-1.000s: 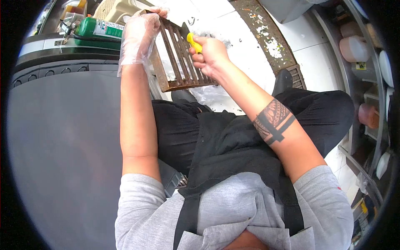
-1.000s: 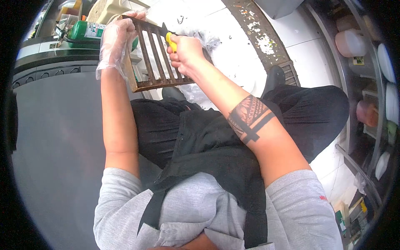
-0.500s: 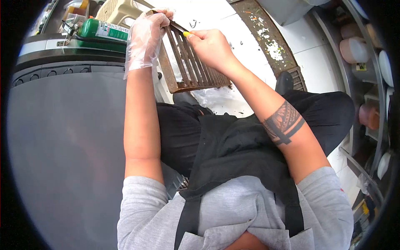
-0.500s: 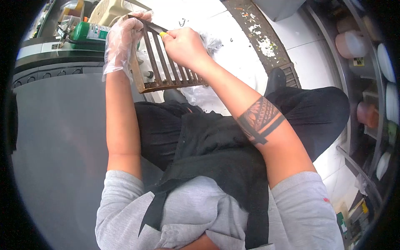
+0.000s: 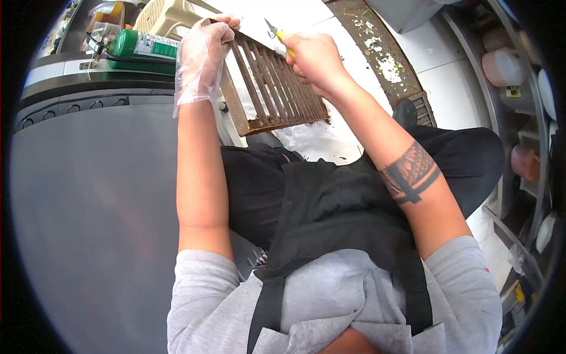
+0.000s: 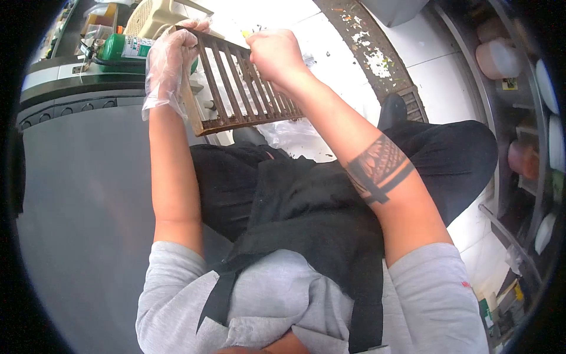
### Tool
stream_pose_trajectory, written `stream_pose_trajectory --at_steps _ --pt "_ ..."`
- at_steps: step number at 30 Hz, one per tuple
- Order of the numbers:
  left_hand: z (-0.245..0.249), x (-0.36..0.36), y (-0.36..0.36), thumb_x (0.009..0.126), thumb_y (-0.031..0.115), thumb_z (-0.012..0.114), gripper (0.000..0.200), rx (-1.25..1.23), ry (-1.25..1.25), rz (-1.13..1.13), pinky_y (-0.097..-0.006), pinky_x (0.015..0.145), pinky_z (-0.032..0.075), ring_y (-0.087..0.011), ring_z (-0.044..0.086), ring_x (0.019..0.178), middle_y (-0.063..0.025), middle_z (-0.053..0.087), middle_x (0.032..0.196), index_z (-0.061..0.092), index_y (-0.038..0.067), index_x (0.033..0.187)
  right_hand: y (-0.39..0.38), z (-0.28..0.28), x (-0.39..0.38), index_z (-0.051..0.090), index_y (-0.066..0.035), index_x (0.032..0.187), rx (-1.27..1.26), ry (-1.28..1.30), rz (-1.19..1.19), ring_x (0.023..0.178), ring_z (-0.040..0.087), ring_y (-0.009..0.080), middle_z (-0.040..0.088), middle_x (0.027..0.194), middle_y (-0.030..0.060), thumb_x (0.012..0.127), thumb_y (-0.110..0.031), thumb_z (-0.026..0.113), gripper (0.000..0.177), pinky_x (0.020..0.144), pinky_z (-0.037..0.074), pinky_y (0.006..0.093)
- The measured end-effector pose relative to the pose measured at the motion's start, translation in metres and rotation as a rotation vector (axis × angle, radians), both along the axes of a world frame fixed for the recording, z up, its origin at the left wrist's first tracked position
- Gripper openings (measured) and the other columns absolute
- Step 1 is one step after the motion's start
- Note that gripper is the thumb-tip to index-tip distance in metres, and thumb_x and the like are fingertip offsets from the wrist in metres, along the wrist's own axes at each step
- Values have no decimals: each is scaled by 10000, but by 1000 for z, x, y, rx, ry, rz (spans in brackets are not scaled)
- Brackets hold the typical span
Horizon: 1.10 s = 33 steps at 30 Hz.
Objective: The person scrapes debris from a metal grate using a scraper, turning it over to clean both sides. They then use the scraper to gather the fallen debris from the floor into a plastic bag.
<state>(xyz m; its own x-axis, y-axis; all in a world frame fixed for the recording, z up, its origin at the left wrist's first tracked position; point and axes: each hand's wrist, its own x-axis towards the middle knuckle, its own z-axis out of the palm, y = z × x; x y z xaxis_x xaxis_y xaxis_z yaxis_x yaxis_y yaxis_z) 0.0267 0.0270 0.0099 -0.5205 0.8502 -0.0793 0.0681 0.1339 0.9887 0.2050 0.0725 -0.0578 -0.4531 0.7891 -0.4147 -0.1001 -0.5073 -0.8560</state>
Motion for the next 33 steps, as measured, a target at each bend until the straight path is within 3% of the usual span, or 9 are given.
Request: stream_pose_trajectory --at_steps 5,12,14,17,19,21,23,27,33 --pt "-7 -12 4 833 105 591 241 33 250 -145 -258 845 520 -166 684 983 -118 730 1065 656 -51 1006 -3 -12 -19 706 -37 811 789 -348 153 505 467 92 554 615 3 992 -233 609 283 425 340 283" --pt "-8 -13 13 840 144 622 277 5 80 -118 -286 856 528 -167 686 986 -96 737 1072 693 -49 1027 -28 9 -21 668 -39 1016 -344 299 -69 503 423 87 546 709 35 1018 -211 595 187 419 287 248" --pt "-12 -14 13 859 150 647 264 24 39 -86 -285 847 528 -167 685 978 -98 738 1057 697 -42 1033 -23 -4 -20 706 -20 1008 -224 263 -44 535 461 84 574 705 30 1016 -231 614 230 451 346 269" --pt "-10 -19 10 982 192 595 327 -12 556 -249 -332 955 536 -211 667 1066 -156 709 1145 645 -46 1202 -16 7 -13 756 18 948 485 -174 157 588 513 73 629 686 12 1021 -244 603 312 561 441 291" --pt "-7 -7 14 1066 313 526 380 2 -26 -60 -321 933 533 -200 669 1048 -143 719 1120 659 -27 1173 -9 14 -15 755 16 939 520 -200 151 581 510 72 619 669 7 1017 -242 610 306 552 436 288" --pt "-10 -14 20 1087 354 456 425 20 28 -98 -302 877 532 -177 676 993 -115 733 1082 682 -5 1112 -9 15 -22 754 14 931 559 -221 140 574 507 72 608 651 3 1012 -240 616 300 544 432 285" --pt "-15 -18 22 1108 395 386 497 36 78 -135 -284 820 532 -153 682 937 -86 748 1044 704 17 1051 -14 9 -27 753 -1 884 90 173 10 549 490 68 593 623 -6 1009 -237 616 300 524 421 285" --pt "-10 -4 19 1102 380 404 458 52 95 -133 -297 837 535 -170 694 947 -101 749 1036 685 19 1068 -17 13 -21 710 -28 778 495 -49 12 495 471 63 578 615 2 994 -211 616 297 428 345 281" --pt "-10 -4 26 1104 370 386 447 28 37 -130 -319 867 536 -181 697 960 -105 755 1050 669 26 1063 -10 26 -18 717 -11 929 175 70 18 476 448 83 571 659 22 979 -185 613 209 410 325 273"
